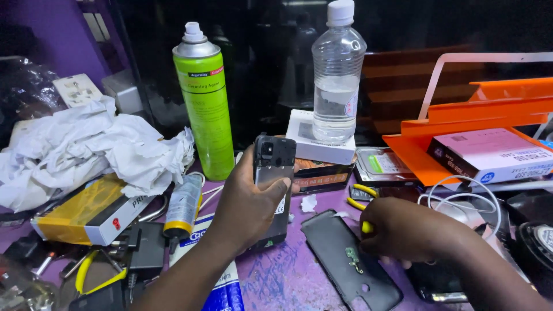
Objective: Disassembling a smartphone using a precision screwdriver on a cluttered electronics repair workbench.
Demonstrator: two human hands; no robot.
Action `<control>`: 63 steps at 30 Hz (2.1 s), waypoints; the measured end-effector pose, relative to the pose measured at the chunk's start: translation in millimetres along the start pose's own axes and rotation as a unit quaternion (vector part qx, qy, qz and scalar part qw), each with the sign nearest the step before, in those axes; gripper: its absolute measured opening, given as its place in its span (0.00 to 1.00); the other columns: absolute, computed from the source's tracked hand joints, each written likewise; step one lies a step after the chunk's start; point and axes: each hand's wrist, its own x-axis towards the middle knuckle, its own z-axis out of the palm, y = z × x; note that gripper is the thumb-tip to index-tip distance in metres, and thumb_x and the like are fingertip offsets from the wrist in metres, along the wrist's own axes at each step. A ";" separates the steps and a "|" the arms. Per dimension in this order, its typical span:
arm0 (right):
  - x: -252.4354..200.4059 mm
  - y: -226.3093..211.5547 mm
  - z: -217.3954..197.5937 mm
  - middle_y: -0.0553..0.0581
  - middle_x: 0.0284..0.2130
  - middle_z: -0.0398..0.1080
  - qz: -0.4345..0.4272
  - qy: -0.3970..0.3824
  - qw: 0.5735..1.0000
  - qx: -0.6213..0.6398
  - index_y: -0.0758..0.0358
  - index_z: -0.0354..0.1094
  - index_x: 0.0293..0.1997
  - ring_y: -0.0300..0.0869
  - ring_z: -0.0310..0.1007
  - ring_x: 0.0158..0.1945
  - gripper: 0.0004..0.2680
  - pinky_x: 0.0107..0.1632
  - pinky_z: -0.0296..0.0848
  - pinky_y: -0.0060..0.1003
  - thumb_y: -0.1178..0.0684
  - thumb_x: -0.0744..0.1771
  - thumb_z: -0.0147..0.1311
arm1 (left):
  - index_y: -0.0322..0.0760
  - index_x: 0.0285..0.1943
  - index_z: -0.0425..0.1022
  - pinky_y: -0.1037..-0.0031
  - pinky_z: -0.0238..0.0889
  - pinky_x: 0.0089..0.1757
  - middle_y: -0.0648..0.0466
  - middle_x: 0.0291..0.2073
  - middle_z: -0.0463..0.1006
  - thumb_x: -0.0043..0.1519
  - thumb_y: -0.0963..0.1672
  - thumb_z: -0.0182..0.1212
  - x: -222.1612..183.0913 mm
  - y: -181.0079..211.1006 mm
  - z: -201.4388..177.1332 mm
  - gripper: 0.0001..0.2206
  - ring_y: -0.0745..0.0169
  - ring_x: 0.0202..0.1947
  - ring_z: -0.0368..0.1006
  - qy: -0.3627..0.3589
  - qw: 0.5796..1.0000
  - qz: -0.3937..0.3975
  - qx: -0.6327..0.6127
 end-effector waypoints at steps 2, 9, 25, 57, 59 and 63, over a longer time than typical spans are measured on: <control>-4.4 -4.0 -6.7 0.49 0.23 0.78 0.022 0.010 1.000 0.013 0.53 0.72 0.33 0.36 0.74 0.21 0.06 0.24 0.65 0.31 0.46 0.68 0.57 | 0.52 0.70 0.66 0.74 0.73 0.54 0.58 0.54 0.87 0.59 0.42 0.60 1.6 -0.1 -1.0 0.27 0.61 0.54 0.87 0.004 1.000 0.005 0.001; 4.4 12.5 -20.3 0.49 0.23 0.80 0.034 0.083 0.992 0.089 0.56 0.74 0.30 0.38 0.75 0.22 0.09 0.31 0.70 0.32 0.47 0.68 0.58 | 0.50 0.68 0.68 0.76 0.78 0.44 0.54 0.53 0.86 0.61 0.40 0.57 4.3 0.8 -0.3 0.24 0.62 0.45 0.89 0.004 0.999 -0.015 -0.038; 6.3 2.2 -18.1 0.53 0.26 0.79 0.070 0.069 0.983 0.157 0.57 0.73 0.39 0.40 0.71 0.22 0.07 0.31 0.68 0.34 0.47 0.70 0.55 | 0.49 0.69 0.67 0.75 0.76 0.50 0.51 0.55 0.86 0.61 0.38 0.56 7.1 -6.1 1.1 0.24 0.59 0.44 0.89 -0.004 0.997 -0.012 -0.073; 35.2 44.4 21.4 0.64 0.16 0.75 -0.156 0.219 0.894 0.358 0.61 0.63 0.42 0.47 0.71 0.16 0.06 0.20 0.66 0.37 0.54 0.69 0.59 | 0.38 0.58 0.56 0.59 0.73 0.23 0.39 0.52 0.86 0.55 0.35 0.51 -1.8 -3.7 10.0 0.21 0.41 0.34 0.84 -0.071 0.951 -0.200 -0.224; 42.6 47.5 24.1 0.64 0.17 0.75 -0.176 0.211 0.888 0.370 0.61 0.62 0.41 0.47 0.71 0.16 0.06 0.19 0.66 0.37 0.55 0.69 0.58 | 0.38 0.60 0.58 0.61 0.75 0.25 0.41 0.54 0.85 0.55 0.35 0.52 -3.2 -1.4 9.3 0.22 0.42 0.36 0.86 -0.073 0.955 -0.197 -0.207; 35.8 42.7 21.5 0.65 0.19 0.77 -0.160 0.181 0.894 0.379 0.62 0.62 0.42 0.49 0.72 0.17 0.06 0.19 0.66 0.38 0.55 0.69 0.57 | 0.46 0.63 0.66 0.66 0.73 0.30 0.44 0.53 0.85 0.54 0.36 0.50 -7.5 5.9 9.3 0.26 0.42 0.43 0.87 -0.080 0.966 -0.182 -0.164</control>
